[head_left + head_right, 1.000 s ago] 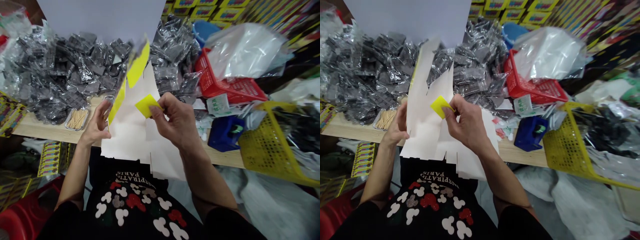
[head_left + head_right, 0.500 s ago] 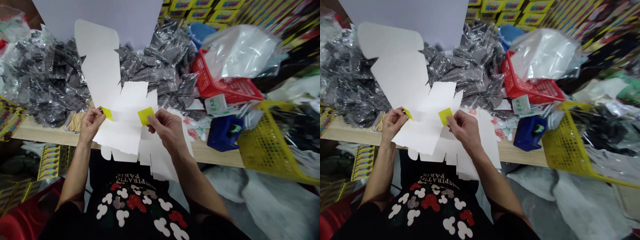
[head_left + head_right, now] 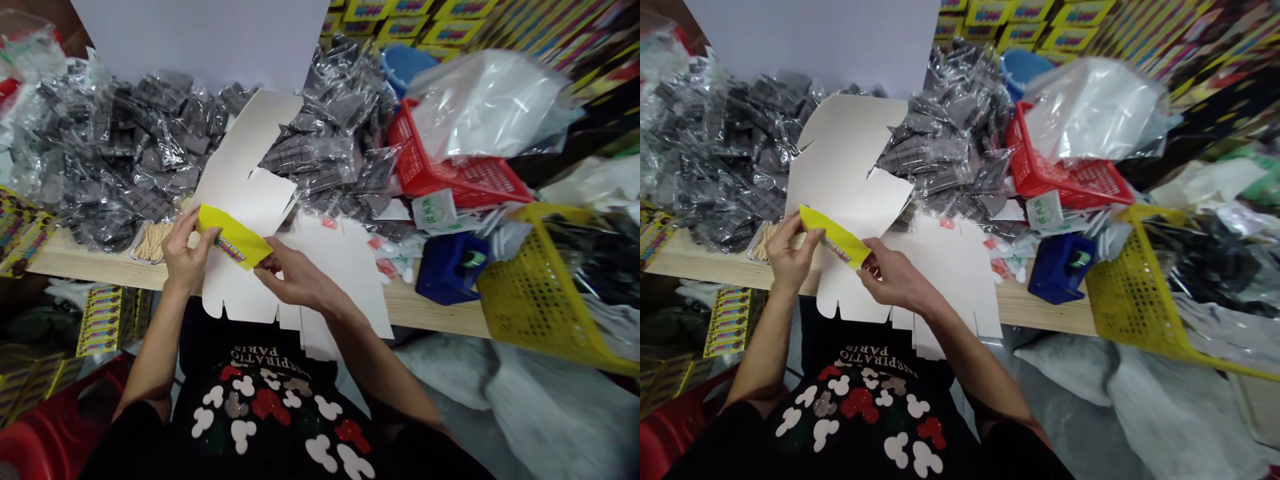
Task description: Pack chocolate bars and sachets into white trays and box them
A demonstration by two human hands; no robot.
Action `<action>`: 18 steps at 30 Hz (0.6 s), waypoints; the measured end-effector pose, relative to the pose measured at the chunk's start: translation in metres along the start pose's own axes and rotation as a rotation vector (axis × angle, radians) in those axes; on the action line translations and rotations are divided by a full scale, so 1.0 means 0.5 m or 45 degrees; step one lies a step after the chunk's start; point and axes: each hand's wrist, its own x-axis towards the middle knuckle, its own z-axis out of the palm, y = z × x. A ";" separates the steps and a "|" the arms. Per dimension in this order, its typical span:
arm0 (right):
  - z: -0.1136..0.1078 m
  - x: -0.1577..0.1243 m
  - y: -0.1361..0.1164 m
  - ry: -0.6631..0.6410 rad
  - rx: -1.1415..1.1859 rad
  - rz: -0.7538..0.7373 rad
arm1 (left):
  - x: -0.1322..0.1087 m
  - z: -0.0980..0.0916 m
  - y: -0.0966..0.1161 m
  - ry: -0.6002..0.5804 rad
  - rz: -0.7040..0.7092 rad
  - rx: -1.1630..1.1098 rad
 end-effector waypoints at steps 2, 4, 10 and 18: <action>0.013 0.005 0.002 0.033 0.024 0.045 | -0.021 0.011 0.000 0.078 -0.091 -0.136; 0.033 0.011 0.002 0.073 -0.038 0.068 | -0.040 0.024 0.004 0.165 -0.227 -0.340; 0.116 0.031 0.021 0.071 -0.177 0.015 | -0.054 0.070 0.024 0.386 -0.875 -0.877; 0.117 -0.009 0.052 0.174 -0.005 0.060 | -0.055 0.083 -0.012 0.387 -1.422 -0.868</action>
